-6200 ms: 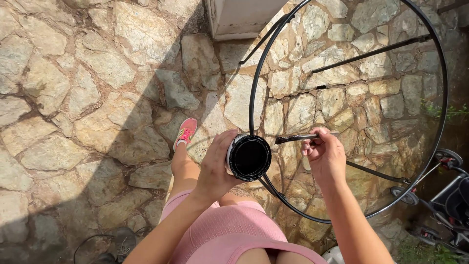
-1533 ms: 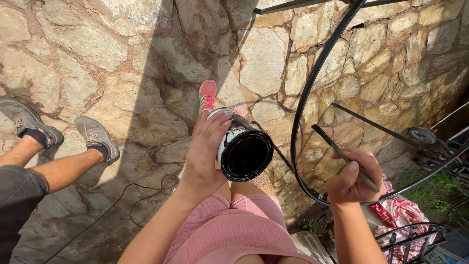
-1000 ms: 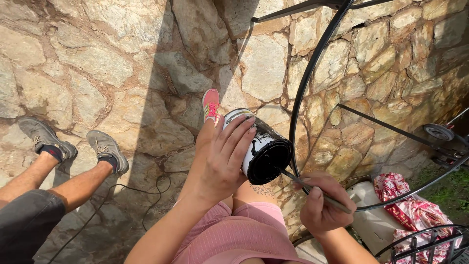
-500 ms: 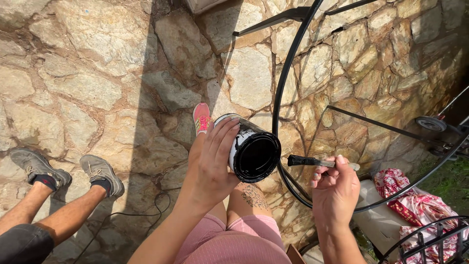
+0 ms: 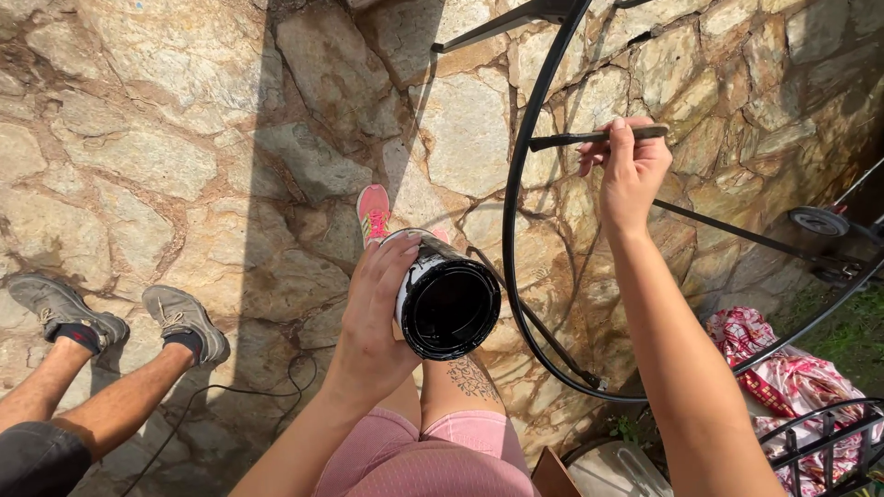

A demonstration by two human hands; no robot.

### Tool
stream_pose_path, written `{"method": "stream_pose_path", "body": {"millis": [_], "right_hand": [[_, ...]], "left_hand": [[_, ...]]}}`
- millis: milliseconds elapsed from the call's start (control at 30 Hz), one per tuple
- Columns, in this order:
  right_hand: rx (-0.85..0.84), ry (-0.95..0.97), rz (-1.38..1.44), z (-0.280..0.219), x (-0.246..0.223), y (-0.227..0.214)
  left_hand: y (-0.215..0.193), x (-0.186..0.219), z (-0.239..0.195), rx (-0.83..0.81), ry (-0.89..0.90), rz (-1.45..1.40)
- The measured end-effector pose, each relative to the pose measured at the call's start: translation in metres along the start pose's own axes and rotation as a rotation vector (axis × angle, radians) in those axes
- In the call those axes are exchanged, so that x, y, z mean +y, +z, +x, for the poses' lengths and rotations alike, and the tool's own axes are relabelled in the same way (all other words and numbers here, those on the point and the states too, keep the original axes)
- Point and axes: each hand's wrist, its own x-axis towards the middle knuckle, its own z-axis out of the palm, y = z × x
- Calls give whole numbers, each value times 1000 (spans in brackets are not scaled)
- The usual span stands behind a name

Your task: Painting a circular metal frame with black paint using a small brush

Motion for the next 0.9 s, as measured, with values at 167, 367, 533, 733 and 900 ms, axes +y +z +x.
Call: {"method": "stream_pose_path", "body": {"millis": [167, 367, 533, 733, 900], "right_hand": [[-191, 32, -121, 46, 1, 3], [-113, -478, -198, 57, -17, 20], [-271, -689, -775, -29, -3, 15], [-329, -545, -817, -106, -27, -3], [-283, -245, -674, -9, -39, 15]], "left_hand": [[-8, -6, -11, -196, -65, -14], [-7, -5, -5, -176, -79, -34], [-10, -5, -1, -161, -99, -29], [-15, -5, 1, -169, -92, -38], [-20, -6, 1, -180, -79, -29]]}}
